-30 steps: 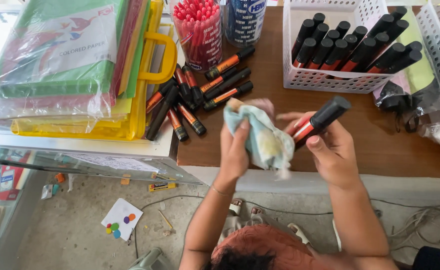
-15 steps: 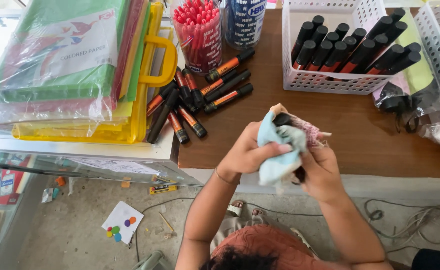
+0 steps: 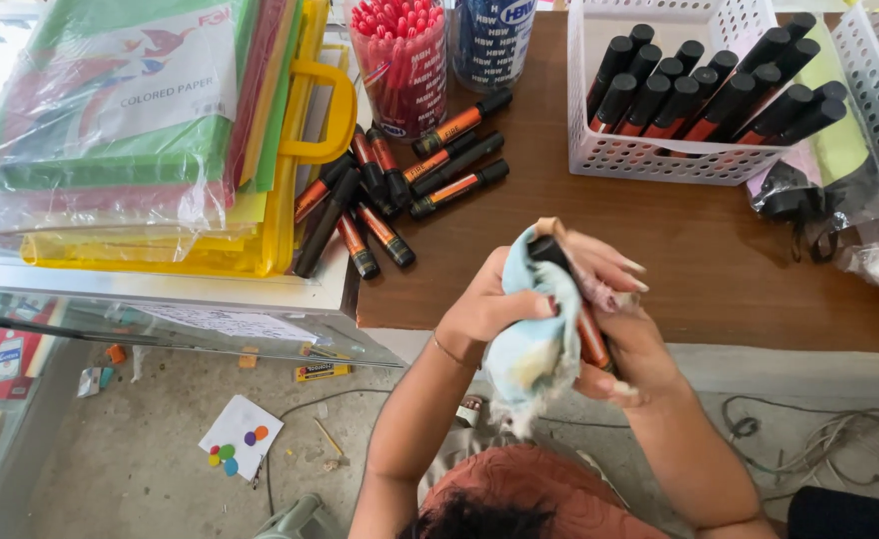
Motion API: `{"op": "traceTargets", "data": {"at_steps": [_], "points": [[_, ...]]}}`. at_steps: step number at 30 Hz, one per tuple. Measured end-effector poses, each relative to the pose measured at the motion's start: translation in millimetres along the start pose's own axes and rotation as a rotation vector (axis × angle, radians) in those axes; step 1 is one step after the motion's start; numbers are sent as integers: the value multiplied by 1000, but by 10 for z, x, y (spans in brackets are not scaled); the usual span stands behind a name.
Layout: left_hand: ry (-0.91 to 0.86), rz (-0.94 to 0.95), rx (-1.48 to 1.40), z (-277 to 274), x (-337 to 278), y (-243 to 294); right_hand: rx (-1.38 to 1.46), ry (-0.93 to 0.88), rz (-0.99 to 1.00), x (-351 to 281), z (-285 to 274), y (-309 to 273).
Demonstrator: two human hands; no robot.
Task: Cleaning individual black markers with a cloth and placing them into a basket
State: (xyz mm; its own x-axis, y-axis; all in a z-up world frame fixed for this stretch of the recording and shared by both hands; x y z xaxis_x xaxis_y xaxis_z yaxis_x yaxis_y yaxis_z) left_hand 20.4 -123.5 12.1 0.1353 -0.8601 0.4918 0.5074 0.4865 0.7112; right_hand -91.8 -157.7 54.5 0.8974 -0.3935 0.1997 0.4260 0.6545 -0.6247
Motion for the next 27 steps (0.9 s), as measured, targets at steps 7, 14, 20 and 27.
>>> {"op": "traceTargets", "data": {"at_steps": [7, 14, 20, 27], "points": [[322, 153, 307, 362, 161, 437, -1313, 122, -470, -273, -636, -81], [144, 109, -27, 31, 145, -150, 174, -35, 192, -304, -326, 361], [-255, 267, -362, 333, 226, -125, 676, -139, 546, -469, -370, 538], [17, 178, -185, 551, 258, 610, 361, 29, 397, -464, -586, 602]]}}
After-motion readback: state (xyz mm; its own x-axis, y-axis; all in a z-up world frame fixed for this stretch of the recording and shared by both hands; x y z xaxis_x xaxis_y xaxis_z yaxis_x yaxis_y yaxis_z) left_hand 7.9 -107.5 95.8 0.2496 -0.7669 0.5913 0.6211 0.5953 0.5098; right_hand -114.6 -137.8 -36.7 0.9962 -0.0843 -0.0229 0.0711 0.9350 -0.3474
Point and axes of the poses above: each hand's wrist, its own x-axis towards the middle knuckle, its own z-axis out of the palm, y = z × x, the point moved 6 cm from there along x, towards the middle knuckle, and after that the axes turned 9 degrees about -z, right-handed, at the moved point
